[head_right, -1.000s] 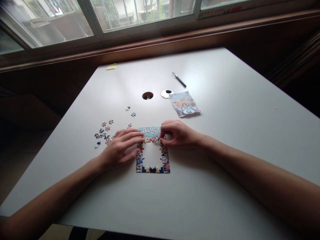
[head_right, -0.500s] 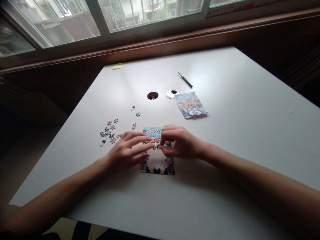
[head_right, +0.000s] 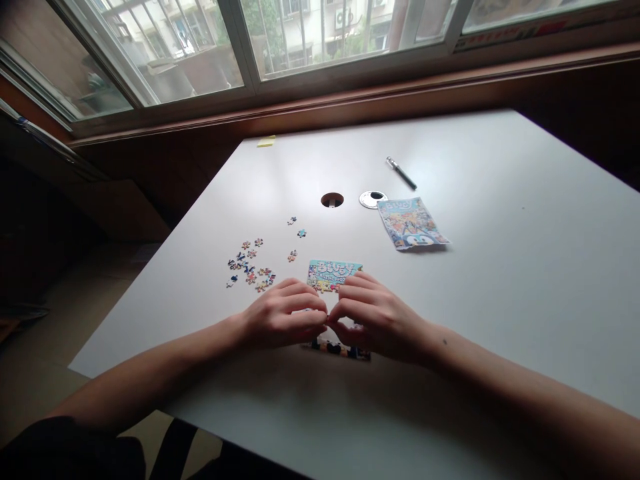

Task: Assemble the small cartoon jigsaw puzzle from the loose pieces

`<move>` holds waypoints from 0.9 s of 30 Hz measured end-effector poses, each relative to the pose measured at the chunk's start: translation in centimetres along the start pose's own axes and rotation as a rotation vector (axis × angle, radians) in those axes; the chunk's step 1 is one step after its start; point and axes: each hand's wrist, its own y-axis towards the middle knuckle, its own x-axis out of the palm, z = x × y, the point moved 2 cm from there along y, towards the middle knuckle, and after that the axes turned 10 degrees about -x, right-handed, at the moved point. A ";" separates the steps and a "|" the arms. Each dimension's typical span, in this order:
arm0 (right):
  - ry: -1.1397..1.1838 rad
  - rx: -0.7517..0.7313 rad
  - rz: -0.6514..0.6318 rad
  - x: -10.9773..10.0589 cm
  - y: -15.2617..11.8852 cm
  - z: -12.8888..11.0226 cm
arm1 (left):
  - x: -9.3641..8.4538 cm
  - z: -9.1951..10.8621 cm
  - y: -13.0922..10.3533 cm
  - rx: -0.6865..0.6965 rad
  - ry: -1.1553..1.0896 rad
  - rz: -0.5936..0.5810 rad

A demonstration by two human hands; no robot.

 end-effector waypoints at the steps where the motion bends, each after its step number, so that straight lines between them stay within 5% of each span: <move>1: -0.004 -0.003 -0.003 -0.1 0.1 0.0 | -0.3 -0.2 0.1 -0.003 0.016 -0.014; 4: -0.006 0.008 0.009 -0.7 0.3 0.2 | -2.0 -2.1 0.1 -0.047 0.080 -0.076; 9: -0.036 0.120 0.158 -1.6 0.0 1.5 | -6.0 -9.3 -1.4 -0.348 0.225 -0.165; 12: -0.046 0.207 0.213 -1.6 -0.4 2.2 | -6.8 -12.0 -2.5 -0.426 0.191 -0.235; 19: -0.040 0.388 0.220 -1.6 -1.0 2.7 | -6.2 -12.0 -2.6 -0.424 0.118 -0.270; 27: -0.077 0.562 0.276 -1.8 -1.4 3.1 | -10.7 -13.4 -3.0 -0.532 0.245 -0.142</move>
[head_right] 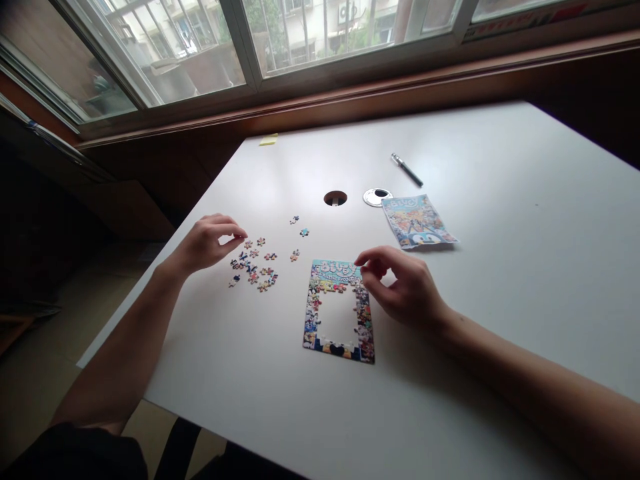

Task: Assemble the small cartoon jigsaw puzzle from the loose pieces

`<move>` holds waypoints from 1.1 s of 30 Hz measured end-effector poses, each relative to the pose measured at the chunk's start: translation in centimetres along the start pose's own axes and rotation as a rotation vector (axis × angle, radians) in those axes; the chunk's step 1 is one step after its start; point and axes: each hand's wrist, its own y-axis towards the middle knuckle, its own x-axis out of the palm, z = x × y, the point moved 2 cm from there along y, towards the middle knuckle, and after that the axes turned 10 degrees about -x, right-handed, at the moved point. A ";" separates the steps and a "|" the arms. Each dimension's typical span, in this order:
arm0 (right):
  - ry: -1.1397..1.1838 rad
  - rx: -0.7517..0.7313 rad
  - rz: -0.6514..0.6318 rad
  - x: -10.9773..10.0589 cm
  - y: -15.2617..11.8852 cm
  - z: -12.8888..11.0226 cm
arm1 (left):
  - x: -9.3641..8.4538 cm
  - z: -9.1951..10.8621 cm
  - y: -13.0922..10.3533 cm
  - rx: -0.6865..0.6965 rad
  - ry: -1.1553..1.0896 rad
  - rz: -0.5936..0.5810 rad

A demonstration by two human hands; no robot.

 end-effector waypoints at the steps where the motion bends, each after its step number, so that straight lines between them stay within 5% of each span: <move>1: 0.010 0.030 0.003 0.0 0.0 0.1 | -0.2 -0.4 -0.1 -0.010 0.016 -0.022; 8: 0.048 0.103 -0.007 0.0 -0.1 0.4 | -0.1 -0.9 -0.6 -0.068 -0.051 -0.203; 33: 0.048 0.037 -0.029 0.1 0.0 0.3 | 0.0 -1.8 -0.7 -0.159 -0.005 -0.203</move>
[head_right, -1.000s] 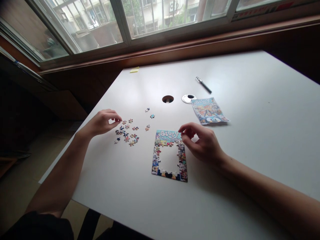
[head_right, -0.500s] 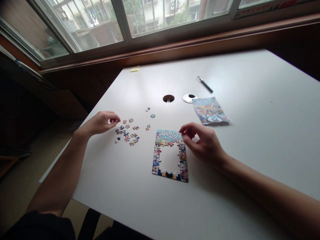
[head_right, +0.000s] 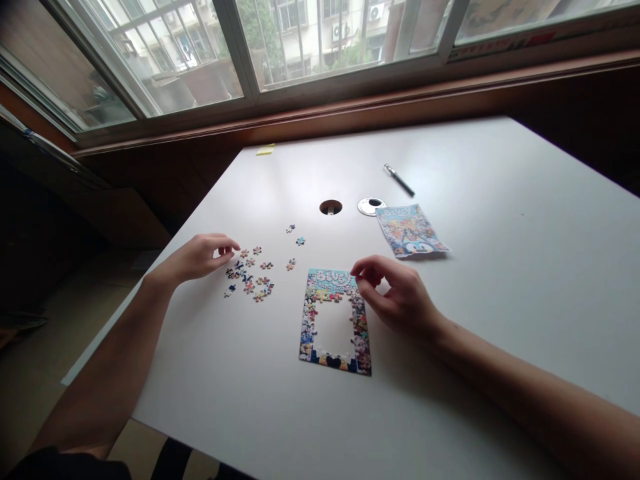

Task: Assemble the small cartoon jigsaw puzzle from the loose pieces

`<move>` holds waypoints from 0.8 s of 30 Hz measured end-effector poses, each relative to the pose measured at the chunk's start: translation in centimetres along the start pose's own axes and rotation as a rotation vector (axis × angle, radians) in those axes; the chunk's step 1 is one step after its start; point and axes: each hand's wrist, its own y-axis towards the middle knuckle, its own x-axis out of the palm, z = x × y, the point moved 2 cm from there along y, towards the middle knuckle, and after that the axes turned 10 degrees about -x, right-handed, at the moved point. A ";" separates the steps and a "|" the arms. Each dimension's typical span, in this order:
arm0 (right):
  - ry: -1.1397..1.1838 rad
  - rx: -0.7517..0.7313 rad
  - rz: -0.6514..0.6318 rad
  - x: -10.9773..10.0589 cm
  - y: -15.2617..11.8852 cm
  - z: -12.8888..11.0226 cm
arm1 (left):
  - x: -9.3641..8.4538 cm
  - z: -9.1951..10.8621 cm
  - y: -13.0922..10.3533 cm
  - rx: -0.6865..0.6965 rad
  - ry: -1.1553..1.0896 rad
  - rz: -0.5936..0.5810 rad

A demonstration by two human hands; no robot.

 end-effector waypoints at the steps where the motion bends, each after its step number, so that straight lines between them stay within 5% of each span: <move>1: -0.003 -0.007 -0.002 0.0 0.0 0.0 | 0.0 0.0 0.0 0.003 -0.001 -0.001; 24: 0.008 -0.025 -0.018 -0.1 0.0 -0.1 | 0.3 0.3 0.0 0.047 -0.027 -0.018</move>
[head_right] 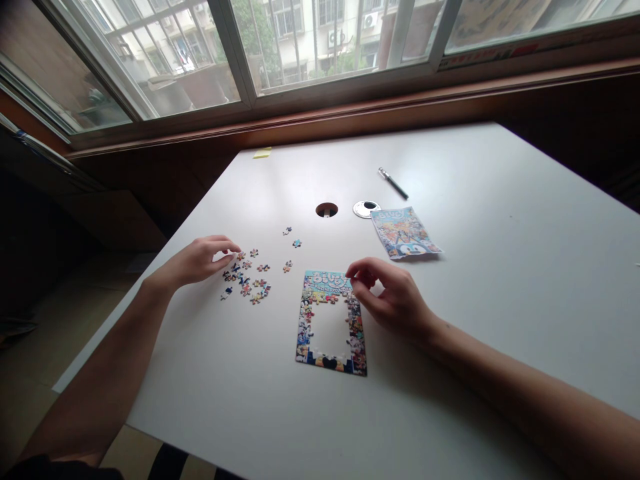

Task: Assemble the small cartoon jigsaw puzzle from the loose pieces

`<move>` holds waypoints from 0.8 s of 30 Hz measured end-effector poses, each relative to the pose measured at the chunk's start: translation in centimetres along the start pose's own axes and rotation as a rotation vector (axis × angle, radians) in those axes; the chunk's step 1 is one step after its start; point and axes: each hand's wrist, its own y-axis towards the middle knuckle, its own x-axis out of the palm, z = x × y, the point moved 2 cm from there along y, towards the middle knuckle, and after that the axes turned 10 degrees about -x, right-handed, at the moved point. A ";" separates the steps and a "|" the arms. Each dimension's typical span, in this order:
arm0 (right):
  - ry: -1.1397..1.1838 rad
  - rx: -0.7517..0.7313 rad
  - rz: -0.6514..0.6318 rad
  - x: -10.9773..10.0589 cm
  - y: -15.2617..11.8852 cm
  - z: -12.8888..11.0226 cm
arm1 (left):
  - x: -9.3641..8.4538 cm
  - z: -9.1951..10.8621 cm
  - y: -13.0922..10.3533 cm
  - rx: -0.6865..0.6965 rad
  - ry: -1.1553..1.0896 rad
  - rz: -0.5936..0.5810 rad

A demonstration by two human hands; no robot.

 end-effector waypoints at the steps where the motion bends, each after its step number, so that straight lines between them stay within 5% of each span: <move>1: -0.002 0.002 0.000 0.0 0.0 0.0 | 0.0 -0.1 0.0 0.005 0.000 0.002; 6: 0.003 0.009 0.003 0.1 0.1 -0.1 | 0.6 0.5 0.3 0.070 0.032 0.043; 14: 0.021 0.020 -0.008 0.1 0.0 0.0 | 3.0 6.8 0.0 0.334 0.112 0.056; 19: 0.023 0.025 -0.016 0.1 0.0 0.0 | 1.5 3.7 0.3 0.182 0.137 0.155; 24: 0.017 0.016 -0.015 0.1 0.1 0.0 | 1.3 2.5 0.4 0.185 0.128 0.096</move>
